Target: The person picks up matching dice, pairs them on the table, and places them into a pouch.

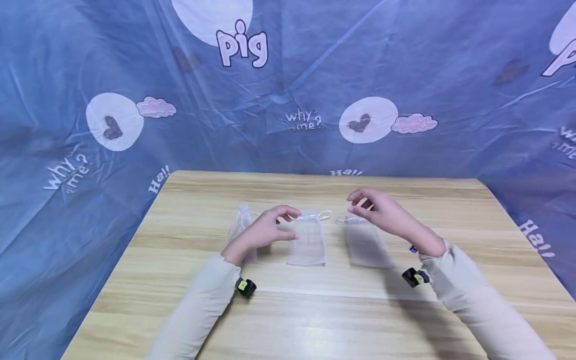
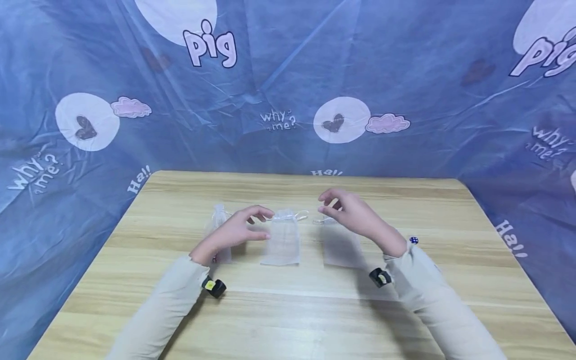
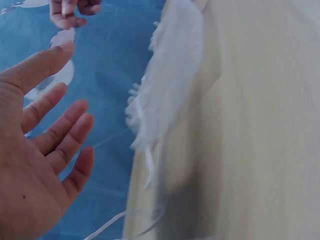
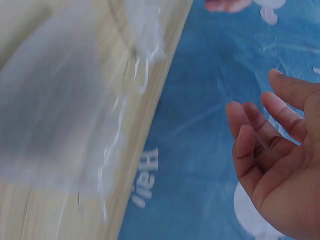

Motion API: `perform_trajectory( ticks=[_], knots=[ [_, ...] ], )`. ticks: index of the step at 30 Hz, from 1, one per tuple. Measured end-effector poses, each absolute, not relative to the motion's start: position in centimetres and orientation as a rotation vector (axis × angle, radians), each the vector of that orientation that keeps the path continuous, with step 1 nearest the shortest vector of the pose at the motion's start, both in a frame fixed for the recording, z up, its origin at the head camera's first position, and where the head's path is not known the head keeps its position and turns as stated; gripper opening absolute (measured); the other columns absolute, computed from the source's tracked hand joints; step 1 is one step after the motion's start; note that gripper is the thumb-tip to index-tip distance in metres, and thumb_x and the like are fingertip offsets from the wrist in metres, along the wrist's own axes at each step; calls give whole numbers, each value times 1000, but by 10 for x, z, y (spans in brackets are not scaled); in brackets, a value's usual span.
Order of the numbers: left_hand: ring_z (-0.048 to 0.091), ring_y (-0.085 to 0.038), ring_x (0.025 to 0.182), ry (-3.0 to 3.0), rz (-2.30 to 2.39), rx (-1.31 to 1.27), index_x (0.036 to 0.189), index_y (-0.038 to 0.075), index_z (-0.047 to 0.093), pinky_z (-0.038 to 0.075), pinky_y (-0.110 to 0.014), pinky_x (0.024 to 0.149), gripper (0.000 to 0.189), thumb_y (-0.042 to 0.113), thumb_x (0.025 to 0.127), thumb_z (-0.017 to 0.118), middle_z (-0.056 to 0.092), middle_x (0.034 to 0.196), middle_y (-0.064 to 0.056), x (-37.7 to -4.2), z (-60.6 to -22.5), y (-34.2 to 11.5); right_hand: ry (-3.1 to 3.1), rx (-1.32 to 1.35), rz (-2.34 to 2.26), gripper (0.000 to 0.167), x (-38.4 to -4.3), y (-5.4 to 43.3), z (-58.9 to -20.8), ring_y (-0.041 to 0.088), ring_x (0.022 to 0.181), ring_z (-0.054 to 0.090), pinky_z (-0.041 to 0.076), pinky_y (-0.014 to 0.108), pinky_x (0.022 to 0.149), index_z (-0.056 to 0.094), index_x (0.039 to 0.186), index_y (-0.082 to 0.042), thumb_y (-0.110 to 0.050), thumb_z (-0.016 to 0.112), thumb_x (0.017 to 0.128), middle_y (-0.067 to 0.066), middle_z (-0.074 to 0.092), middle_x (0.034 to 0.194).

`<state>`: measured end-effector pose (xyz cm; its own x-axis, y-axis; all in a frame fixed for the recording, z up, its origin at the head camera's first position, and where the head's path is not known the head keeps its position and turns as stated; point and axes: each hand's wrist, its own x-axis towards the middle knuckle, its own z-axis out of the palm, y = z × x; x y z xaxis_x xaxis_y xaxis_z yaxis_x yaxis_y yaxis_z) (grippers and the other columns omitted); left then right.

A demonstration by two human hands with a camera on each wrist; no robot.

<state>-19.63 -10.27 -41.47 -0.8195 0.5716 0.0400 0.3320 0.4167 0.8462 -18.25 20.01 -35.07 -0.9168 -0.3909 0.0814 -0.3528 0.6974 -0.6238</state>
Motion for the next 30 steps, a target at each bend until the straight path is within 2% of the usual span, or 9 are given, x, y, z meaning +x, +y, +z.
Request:
perform_trajectory(
  ticks=[5,13,20,30],
  knots=[
    [55,-26,112,2284,1395,751,127,4,56,46,-44,98,54,13,79,78,58,128,-14,-201,-429,-88,2905,-604,-1000,23,-181,222,-346,17,87,63,53,22,72,62,112,1,-14,62,94,13,67,101],
    [56,-19,108,2270,1262,757,124,9,58,45,-32,97,53,19,77,80,61,119,-6,-201,-447,-71,2979,-598,-942,23,-178,243,-346,5,83,57,52,21,74,62,111,1,-13,64,93,11,66,99],
    [55,-16,108,2282,1171,752,123,9,58,43,-29,100,54,16,75,81,61,118,-4,-199,-452,-68,2981,-578,-949,22,-172,258,-352,-1,82,54,50,20,73,63,110,0,-14,64,92,11,65,101],
    [51,-16,112,2300,1045,746,124,10,60,40,-29,103,57,14,72,83,55,123,-3,-202,-452,-68,2959,-569,-940,24,-164,286,-369,-6,78,51,48,19,65,62,108,3,-12,67,90,18,63,103]
  ],
)
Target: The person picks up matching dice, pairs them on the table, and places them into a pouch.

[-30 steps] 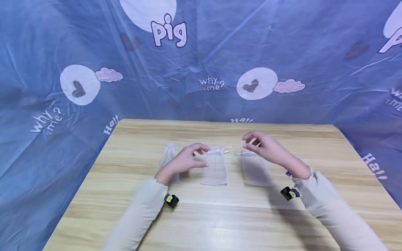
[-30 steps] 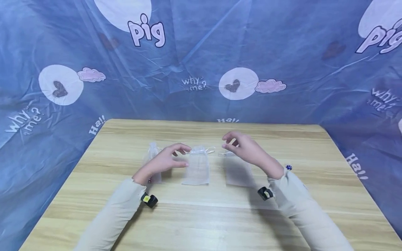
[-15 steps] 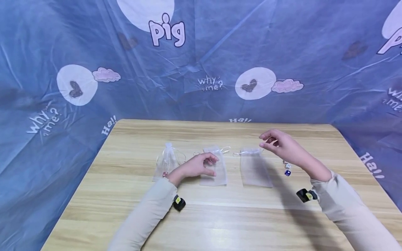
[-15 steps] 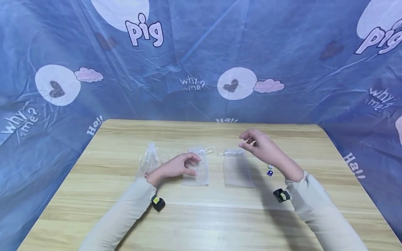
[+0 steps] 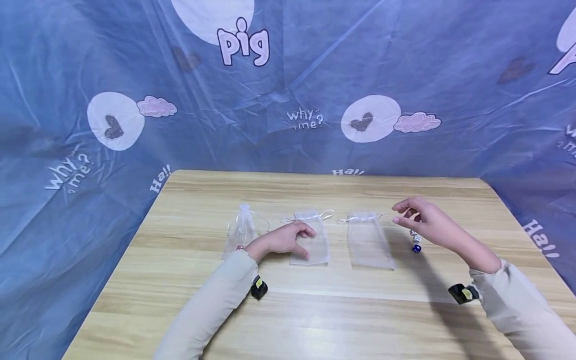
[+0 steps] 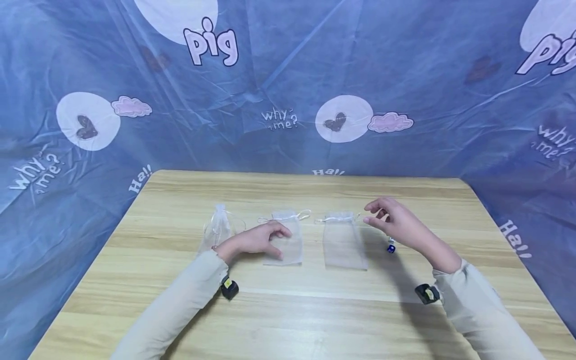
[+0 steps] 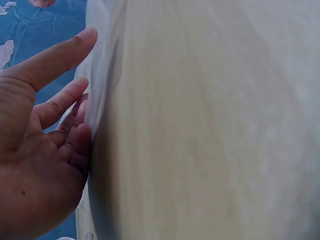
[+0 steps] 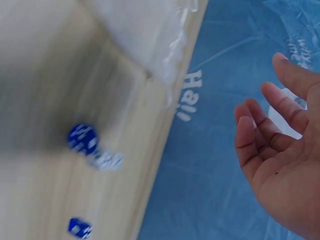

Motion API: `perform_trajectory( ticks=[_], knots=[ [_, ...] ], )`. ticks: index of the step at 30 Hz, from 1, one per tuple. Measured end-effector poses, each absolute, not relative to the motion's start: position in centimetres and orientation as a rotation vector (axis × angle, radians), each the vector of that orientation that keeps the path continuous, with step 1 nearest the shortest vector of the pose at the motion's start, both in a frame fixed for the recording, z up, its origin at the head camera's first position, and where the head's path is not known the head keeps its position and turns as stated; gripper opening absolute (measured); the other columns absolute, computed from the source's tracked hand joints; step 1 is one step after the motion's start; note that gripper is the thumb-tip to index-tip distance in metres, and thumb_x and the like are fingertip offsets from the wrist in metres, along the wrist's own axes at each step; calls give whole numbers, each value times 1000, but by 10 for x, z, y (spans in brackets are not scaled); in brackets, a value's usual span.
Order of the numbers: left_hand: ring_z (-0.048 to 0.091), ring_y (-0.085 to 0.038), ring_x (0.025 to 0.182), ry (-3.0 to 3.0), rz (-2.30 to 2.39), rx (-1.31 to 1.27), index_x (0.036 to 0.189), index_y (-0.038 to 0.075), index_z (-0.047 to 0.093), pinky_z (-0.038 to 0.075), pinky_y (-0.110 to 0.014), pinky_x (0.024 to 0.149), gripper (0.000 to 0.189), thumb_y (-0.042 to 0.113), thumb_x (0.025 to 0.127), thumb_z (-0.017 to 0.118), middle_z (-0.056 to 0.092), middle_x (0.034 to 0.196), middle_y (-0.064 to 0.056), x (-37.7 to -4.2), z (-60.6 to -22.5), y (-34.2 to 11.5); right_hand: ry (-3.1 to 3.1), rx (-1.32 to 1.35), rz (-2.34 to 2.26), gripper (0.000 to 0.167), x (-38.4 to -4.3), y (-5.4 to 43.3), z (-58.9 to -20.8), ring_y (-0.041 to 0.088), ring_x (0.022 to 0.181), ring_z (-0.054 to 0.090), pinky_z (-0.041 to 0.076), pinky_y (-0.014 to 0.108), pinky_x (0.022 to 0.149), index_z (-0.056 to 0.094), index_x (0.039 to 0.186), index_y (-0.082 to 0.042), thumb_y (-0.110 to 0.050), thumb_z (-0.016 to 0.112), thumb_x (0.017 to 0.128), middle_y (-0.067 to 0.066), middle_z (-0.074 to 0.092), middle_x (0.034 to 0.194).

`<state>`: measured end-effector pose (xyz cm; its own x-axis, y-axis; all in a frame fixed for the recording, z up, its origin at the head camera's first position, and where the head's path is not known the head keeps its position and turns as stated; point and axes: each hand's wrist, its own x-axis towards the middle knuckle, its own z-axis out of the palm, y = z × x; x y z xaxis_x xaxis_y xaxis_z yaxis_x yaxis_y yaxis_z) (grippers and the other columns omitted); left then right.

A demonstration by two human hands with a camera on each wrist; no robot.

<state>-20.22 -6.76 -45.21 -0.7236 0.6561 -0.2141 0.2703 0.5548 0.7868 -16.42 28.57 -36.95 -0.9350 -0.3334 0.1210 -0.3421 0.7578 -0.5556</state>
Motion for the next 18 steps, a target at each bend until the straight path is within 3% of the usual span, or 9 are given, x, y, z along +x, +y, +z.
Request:
perform_trajectory(
  ticks=[7,16,18],
  knots=[
    [48,-16,113,2315,973,790,125,11,60,38,-31,104,59,11,71,83,52,122,-4,-202,-453,-65,-2936,513,856,25,-151,317,-385,-8,77,49,46,18,64,63,109,3,-11,67,89,16,64,100],
    [47,-16,114,2307,955,804,127,12,59,38,-30,105,60,11,71,83,48,123,-4,-201,-453,-64,-3002,321,841,38,-140,373,-399,-13,75,47,45,18,61,56,119,9,-12,67,89,24,63,102],
    [47,-17,115,2299,958,798,127,12,59,38,-31,105,60,11,72,82,47,123,-4,-201,-453,-64,-3016,260,865,40,-138,384,-402,-11,74,47,44,19,60,55,120,9,-14,66,90,17,63,98]
  ],
)
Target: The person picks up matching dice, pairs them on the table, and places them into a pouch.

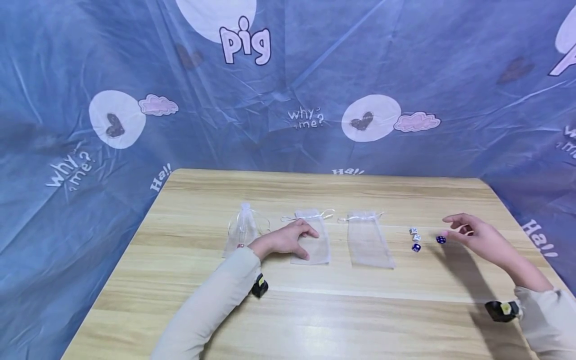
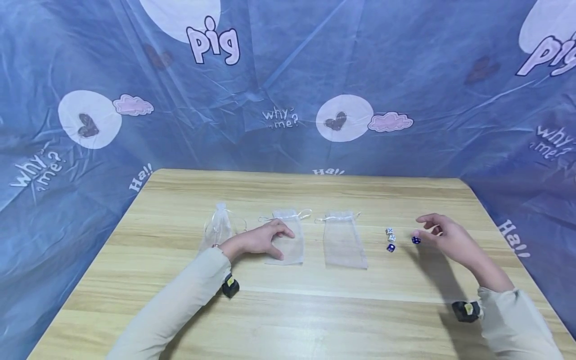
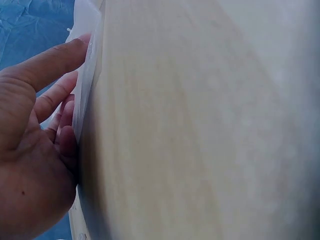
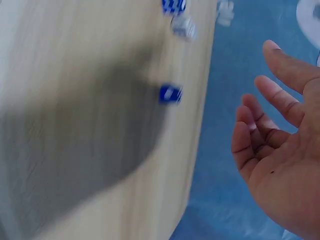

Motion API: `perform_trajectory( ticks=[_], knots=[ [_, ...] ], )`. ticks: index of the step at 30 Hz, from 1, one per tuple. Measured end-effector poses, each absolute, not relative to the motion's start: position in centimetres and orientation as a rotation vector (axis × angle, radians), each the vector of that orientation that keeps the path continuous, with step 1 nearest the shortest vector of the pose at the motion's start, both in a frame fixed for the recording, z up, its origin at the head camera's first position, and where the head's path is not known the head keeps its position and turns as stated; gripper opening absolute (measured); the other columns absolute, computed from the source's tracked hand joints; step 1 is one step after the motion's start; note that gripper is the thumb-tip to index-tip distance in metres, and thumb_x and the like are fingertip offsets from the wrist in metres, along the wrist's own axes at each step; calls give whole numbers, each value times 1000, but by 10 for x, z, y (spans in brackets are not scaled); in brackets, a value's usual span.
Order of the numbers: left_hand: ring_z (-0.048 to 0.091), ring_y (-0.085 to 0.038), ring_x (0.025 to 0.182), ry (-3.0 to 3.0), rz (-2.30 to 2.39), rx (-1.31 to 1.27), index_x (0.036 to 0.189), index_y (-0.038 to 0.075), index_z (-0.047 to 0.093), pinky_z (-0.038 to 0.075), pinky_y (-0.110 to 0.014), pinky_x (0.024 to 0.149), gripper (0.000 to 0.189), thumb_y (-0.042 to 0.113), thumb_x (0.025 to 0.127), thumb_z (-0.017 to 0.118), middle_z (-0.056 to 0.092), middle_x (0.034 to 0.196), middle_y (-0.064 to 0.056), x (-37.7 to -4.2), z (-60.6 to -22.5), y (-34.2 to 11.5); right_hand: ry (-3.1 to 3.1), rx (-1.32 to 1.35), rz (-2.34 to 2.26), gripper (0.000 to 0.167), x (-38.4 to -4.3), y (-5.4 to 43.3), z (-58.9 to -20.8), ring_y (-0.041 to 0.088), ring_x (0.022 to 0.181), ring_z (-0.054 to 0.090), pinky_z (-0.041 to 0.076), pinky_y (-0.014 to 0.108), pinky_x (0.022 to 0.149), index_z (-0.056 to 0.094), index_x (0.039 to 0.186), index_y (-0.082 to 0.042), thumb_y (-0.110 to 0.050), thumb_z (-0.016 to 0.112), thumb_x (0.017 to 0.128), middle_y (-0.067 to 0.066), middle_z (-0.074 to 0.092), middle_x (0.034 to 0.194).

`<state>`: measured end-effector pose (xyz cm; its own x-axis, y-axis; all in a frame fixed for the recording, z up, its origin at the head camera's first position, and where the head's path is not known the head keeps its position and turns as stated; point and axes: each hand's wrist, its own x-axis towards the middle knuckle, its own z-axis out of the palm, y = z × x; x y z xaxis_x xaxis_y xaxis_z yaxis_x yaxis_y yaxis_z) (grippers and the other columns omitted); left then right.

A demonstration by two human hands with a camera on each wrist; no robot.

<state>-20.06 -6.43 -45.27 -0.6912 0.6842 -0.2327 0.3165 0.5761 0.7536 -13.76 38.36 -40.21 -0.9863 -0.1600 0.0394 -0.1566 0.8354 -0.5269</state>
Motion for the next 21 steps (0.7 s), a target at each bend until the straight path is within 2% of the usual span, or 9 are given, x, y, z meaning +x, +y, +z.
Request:
perform_trajectory(
  ticks=[4,7,14,21],
  knots=[
    [47,-17,116,2296,955,789,126,14,59,37,-32,106,60,12,71,82,47,123,-3,-201,-454,-64,2957,-172,-911,43,-134,400,-411,-8,73,50,45,20,60,52,122,9,-18,66,91,-6,58,89],
    [46,-17,116,2300,946,787,127,15,59,37,-32,106,60,12,72,82,46,123,-3,-203,-455,-64,2918,-148,-945,45,-132,406,-419,-6,73,51,46,19,61,51,122,9,-18,66,90,-14,54,85],
    [46,-17,118,2297,925,798,127,15,59,36,-30,107,59,12,72,82,45,123,-2,-205,-456,-62,2835,-151,-905,47,-135,407,-434,-8,75,49,47,20,63,48,124,11,-17,66,91,-1,56,94],
    [46,-16,117,2303,927,810,126,15,59,36,-28,106,58,12,72,82,46,122,-2,-204,-455,-64,2838,-154,-795,47,-140,404,-439,-4,75,45,42,21,62,50,124,9,-22,65,92,8,57,97]
  ],
)
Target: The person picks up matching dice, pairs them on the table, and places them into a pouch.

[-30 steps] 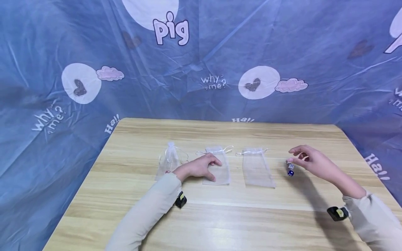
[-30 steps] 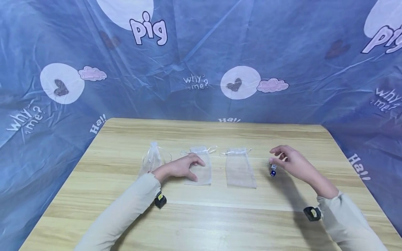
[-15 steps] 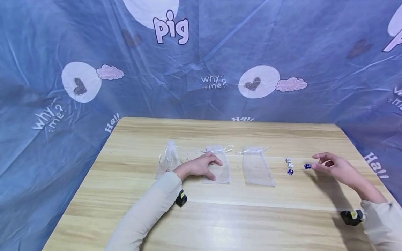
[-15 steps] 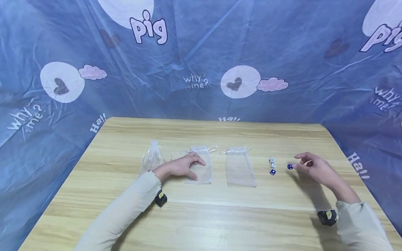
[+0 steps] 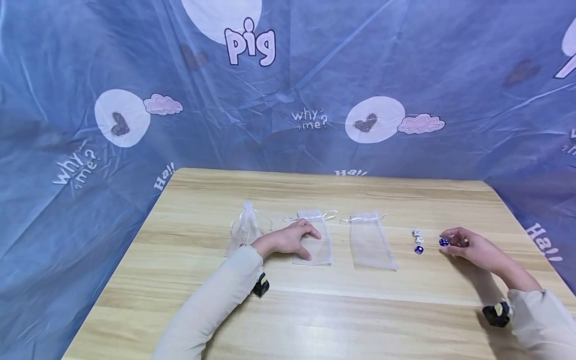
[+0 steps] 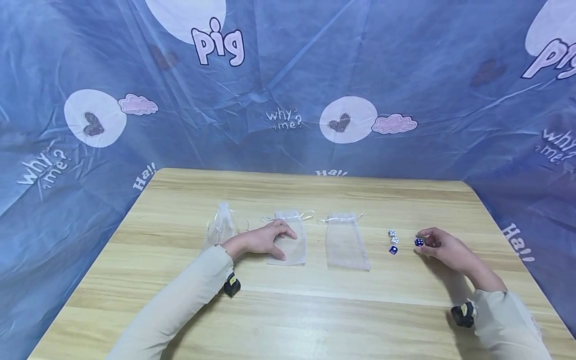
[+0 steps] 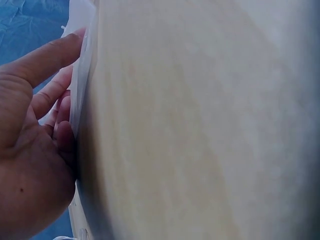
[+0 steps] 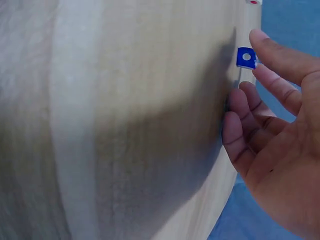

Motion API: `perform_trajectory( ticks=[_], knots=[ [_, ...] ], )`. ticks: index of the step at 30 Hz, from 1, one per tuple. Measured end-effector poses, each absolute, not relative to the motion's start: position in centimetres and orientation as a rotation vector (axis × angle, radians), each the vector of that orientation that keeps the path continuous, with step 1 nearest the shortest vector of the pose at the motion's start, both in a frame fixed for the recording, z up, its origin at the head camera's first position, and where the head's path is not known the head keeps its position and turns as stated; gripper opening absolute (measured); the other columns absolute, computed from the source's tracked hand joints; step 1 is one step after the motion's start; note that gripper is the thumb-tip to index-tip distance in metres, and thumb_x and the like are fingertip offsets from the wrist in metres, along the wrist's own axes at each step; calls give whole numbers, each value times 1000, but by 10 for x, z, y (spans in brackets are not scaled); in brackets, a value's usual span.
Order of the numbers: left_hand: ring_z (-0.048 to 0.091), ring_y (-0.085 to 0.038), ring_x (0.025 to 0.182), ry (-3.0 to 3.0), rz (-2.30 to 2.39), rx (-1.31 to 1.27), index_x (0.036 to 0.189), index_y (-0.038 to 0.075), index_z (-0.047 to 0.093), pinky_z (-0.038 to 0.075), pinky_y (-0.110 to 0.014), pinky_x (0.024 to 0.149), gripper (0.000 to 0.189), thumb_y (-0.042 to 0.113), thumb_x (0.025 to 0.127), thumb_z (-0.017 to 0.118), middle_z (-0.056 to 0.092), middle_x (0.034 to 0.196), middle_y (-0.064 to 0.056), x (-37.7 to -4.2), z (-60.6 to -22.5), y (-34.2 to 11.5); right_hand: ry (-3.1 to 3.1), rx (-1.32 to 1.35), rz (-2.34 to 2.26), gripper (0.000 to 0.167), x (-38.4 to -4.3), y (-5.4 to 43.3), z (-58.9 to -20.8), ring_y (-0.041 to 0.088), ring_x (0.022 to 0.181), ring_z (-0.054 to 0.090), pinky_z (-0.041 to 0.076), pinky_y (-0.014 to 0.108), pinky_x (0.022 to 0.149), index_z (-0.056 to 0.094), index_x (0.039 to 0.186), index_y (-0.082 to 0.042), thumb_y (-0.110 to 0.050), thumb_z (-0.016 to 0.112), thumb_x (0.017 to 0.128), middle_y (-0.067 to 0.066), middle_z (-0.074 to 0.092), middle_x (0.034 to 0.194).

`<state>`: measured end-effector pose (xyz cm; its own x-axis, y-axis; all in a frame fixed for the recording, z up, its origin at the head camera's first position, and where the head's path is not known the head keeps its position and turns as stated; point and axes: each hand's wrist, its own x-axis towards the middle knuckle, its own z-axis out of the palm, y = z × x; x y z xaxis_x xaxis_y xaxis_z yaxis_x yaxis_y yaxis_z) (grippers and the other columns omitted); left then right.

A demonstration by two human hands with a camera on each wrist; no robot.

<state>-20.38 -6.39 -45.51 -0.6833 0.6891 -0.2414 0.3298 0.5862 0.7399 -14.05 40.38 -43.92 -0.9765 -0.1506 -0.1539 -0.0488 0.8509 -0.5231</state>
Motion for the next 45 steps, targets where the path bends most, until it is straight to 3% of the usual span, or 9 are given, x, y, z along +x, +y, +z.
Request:
perform_trajectory(
  ticks=[14,25,35,45],
  knots=[
    [46,-15,117,2295,916,807,126,16,59,36,-28,106,57,12,73,81,45,123,-2,-203,-456,-61,2962,-225,-711,22,-137,405,-443,-7,70,44,38,21,60,63,106,2,-15,64,92,1,61,86],
    [45,-16,115,2287,919,811,125,14,59,36,-26,104,57,11,72,82,45,122,-2,-203,-455,-60,2917,-190,-800,23,-126,400,-425,-6,70,52,45,22,58,60,109,0,-18,61,94,-4,63,84],
    [45,-15,118,2284,894,807,125,15,59,35,-27,106,57,11,73,81,44,124,-3,-202,-456,-62,2974,-362,-873,17,-110,366,-414,-4,67,51,45,21,55,63,105,-5,-10,65,90,-15,57,81],
    [45,-15,116,2282,890,798,126,17,58,35,-29,106,57,13,73,81,44,123,-2,-205,-452,-63,2924,-601,-1019,14,-98,301,-421,-1,65,51,44,20,54,65,97,-13,-7,69,85,-12,59,77]
  ],
)
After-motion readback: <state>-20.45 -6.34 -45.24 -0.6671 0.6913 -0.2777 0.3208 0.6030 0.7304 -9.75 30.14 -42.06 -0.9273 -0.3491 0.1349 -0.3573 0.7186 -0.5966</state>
